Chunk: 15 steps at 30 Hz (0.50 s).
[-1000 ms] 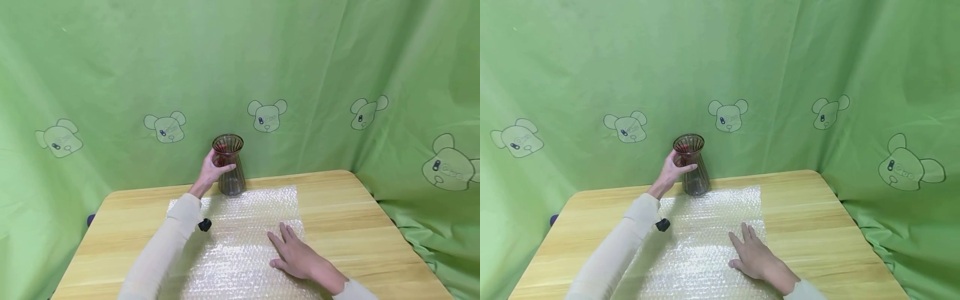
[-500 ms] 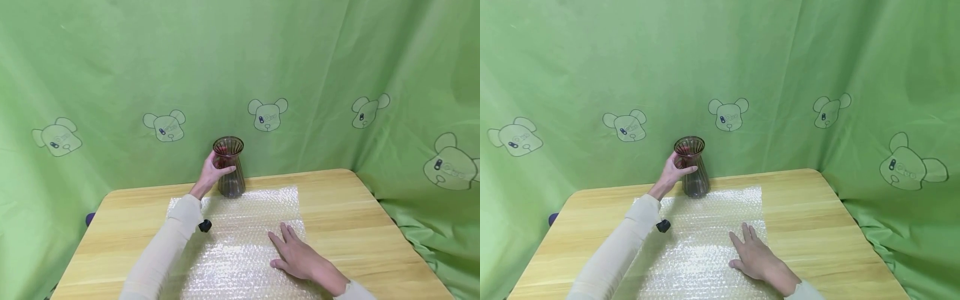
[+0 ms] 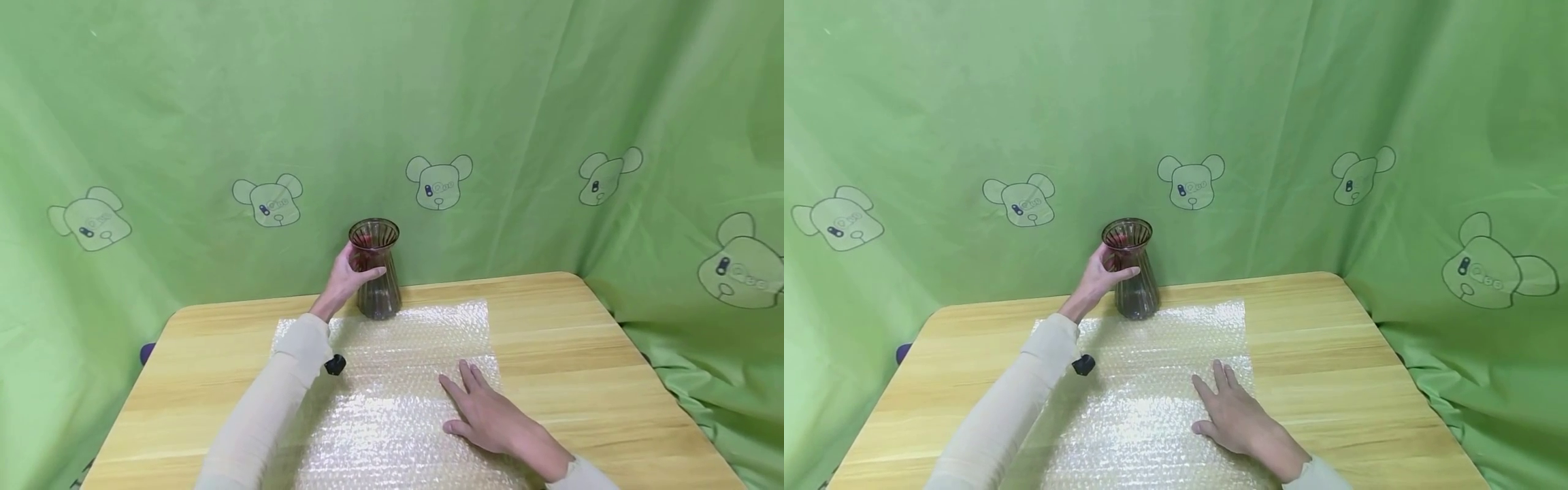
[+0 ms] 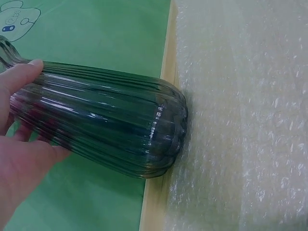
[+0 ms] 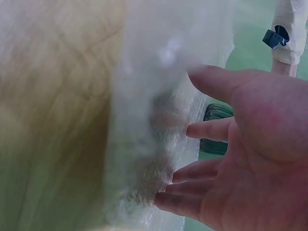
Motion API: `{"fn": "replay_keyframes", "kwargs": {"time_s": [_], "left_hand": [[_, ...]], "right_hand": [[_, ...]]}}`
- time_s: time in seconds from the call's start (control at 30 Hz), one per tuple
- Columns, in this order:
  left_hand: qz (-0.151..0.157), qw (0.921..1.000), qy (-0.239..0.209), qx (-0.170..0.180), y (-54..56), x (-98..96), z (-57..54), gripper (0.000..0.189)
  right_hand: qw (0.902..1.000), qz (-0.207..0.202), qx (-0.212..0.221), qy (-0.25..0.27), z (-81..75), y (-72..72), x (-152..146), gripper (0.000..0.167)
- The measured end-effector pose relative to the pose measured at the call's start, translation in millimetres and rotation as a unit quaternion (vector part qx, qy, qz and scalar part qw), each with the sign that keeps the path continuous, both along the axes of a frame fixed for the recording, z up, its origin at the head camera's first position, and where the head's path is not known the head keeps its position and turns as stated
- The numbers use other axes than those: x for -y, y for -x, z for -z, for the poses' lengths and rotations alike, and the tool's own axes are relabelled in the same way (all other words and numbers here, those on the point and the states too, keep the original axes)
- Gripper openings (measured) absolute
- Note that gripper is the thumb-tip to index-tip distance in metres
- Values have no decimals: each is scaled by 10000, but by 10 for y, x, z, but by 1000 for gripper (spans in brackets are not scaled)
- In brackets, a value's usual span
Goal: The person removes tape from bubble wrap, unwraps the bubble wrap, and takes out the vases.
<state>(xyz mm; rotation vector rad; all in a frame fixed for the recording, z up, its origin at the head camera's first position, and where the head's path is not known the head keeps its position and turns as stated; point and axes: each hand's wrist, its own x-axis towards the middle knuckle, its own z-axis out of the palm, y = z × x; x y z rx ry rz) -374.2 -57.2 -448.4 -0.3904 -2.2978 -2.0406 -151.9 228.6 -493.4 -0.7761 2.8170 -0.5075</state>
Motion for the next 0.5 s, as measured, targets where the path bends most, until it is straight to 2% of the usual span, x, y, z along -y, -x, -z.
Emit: {"fn": "replay_keyframes", "kwargs": {"time_s": [0.13,0.3,0.4,0.5], "left_hand": [[44,9999,138,38,-7,21,-6,83],[316,9982,462,229,-63,86,5,99],[531,9940,934,222,-149,236,8,96],[671,9855,1558,10,-240,426,0,83]], "right_hand": [[10000,-21,-4,-3,-19,19,-11,75],[10000,-11,33,-9,-70,46,-75,75],[9999,-13,43,166,-83,100,-157,70],[9988,19,-222,441,-92,193,-293,59]]}}
